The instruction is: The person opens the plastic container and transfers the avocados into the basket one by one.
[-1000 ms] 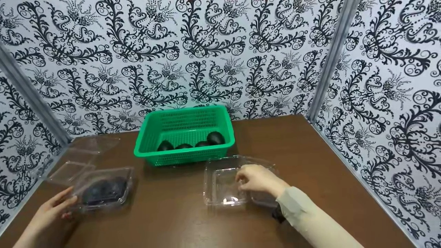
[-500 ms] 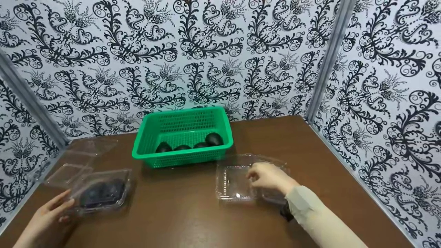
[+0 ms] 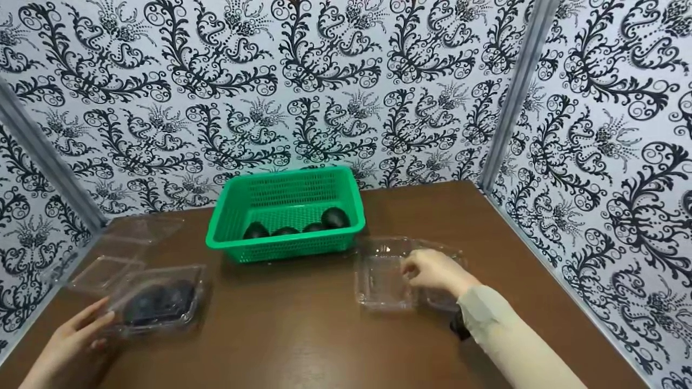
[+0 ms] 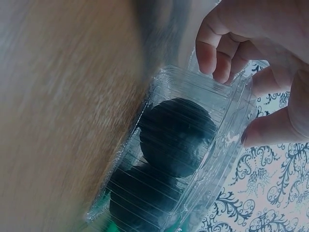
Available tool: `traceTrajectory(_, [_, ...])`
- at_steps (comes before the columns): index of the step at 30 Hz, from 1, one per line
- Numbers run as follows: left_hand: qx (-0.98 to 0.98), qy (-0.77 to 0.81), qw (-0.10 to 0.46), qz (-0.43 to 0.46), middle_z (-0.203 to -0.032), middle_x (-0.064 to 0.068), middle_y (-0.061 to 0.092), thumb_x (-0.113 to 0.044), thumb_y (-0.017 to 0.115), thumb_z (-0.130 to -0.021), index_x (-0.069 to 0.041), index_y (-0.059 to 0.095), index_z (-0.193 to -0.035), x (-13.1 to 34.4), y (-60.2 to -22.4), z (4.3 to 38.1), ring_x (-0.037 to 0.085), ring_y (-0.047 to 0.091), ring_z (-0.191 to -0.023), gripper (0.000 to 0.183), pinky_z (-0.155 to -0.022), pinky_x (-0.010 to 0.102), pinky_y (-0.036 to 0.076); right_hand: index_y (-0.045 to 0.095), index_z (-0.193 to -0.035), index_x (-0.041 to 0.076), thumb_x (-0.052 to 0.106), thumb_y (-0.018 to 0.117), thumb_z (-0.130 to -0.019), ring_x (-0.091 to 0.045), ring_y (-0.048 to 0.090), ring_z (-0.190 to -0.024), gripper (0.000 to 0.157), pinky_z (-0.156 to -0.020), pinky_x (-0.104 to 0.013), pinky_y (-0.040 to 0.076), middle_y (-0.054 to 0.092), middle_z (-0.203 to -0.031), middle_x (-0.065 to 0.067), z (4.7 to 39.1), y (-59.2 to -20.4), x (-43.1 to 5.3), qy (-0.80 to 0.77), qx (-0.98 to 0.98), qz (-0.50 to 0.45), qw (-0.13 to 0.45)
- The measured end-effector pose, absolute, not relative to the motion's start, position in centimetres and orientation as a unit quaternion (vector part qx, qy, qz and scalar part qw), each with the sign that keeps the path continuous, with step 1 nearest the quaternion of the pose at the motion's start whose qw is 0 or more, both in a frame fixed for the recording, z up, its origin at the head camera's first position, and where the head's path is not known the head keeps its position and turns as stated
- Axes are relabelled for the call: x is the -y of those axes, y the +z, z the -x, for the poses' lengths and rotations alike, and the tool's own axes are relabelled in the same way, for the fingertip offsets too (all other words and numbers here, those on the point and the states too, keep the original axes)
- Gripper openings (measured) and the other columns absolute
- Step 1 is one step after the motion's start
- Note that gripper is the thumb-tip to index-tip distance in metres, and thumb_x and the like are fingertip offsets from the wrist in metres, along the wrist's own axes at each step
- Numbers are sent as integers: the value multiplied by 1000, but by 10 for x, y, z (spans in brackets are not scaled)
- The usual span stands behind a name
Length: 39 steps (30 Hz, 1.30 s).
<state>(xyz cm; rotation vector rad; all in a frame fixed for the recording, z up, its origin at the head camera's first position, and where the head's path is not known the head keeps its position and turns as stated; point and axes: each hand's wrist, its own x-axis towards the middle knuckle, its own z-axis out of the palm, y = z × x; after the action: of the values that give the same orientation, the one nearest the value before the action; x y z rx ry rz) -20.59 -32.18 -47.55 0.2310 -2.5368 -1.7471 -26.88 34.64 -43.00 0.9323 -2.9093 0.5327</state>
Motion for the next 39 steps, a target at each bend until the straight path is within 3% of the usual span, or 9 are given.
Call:
traceTrajectory(3, [810,-581,35,-77,-132,7,54,-19,60,-97,4,29,-149,322,-479,206,-3,53,-86,65,-67,23,53,73,-96,5,5,71,-71,-25,61,-77,24,-66,-34,52,66,-93,-2,272,-432,-352,168,938,-302,29])
traceTrajectory(8, [785,-614,53,-66,-97,-30,56,-14,63,-95,-29,51,-133,324,-481,205,3,55,-81,43,-62,22,52,72,-96,4,4,70,-71,-25,63,-80,24,-70,-38,55,66,-93,-4,282,-431,-358,164,943,-289,29])
traceTrajectory(10, [786,-612,53,-65,-99,-27,57,-14,63,-95,-30,50,-133,324,-480,206,3,55,-80,43,-62,21,52,72,-95,4,4,70,-71,-26,63,-81,24,-72,-41,55,66,-92,-5,288,-430,-360,163,945,-282,30])
traceTrajectory(14, [801,-593,38,-75,-130,2,54,-18,61,-96,-1,31,-149,321,-474,211,-1,55,-84,63,-67,23,52,72,-95,2,3,68,-71,-27,63,-82,24,-75,-45,54,66,-91,-6,303,-429,-364,165,950,-262,34])
traceTrajectory(16, [806,-585,30,-81,-141,14,43,-21,60,-97,4,26,-149,319,-471,213,-3,54,-86,67,-70,23,53,72,-95,1,2,68,-71,-29,63,-84,24,-77,-47,54,67,-91,-8,313,-429,-366,169,952,-253,39])
traceTrajectory(18, [801,-591,30,-92,-140,15,44,-22,61,-96,3,26,-150,318,-468,214,-3,55,-86,68,-71,23,53,72,-96,0,2,67,-73,-30,63,-86,24,-80,-48,54,67,-92,-9,322,-430,-367,174,953,-243,43])
traceTrajectory(23, [781,-614,33,-109,-112,-10,54,-22,64,-95,-3,31,-150,316,-466,216,3,56,-83,66,-69,23,53,72,-97,-1,4,66,-77,-33,64,-89,21,-84,-50,52,69,-93,-11,345,-432,-368,183,956,-224,52])
traceTrajectory(31, [824,-557,-20,-100,-151,27,28,-31,54,-100,-2,19,-153,318,-467,210,-13,47,-86,70,-77,22,51,72,-95,-1,11,66,-86,-38,63,-94,16,-87,-53,50,68,-99,-18,364,-443,-369,167,958,-218,83])
traceTrajectory(39, [825,-558,-10,-93,-151,30,24,-28,53,-101,1,18,-152,321,-471,203,-15,48,-86,68,-78,20,51,68,-110,-6,17,64,-92,-46,55,-111,30,-100,-58,40,61,-117,-29,356,-440,-370,214,949,-205,112])
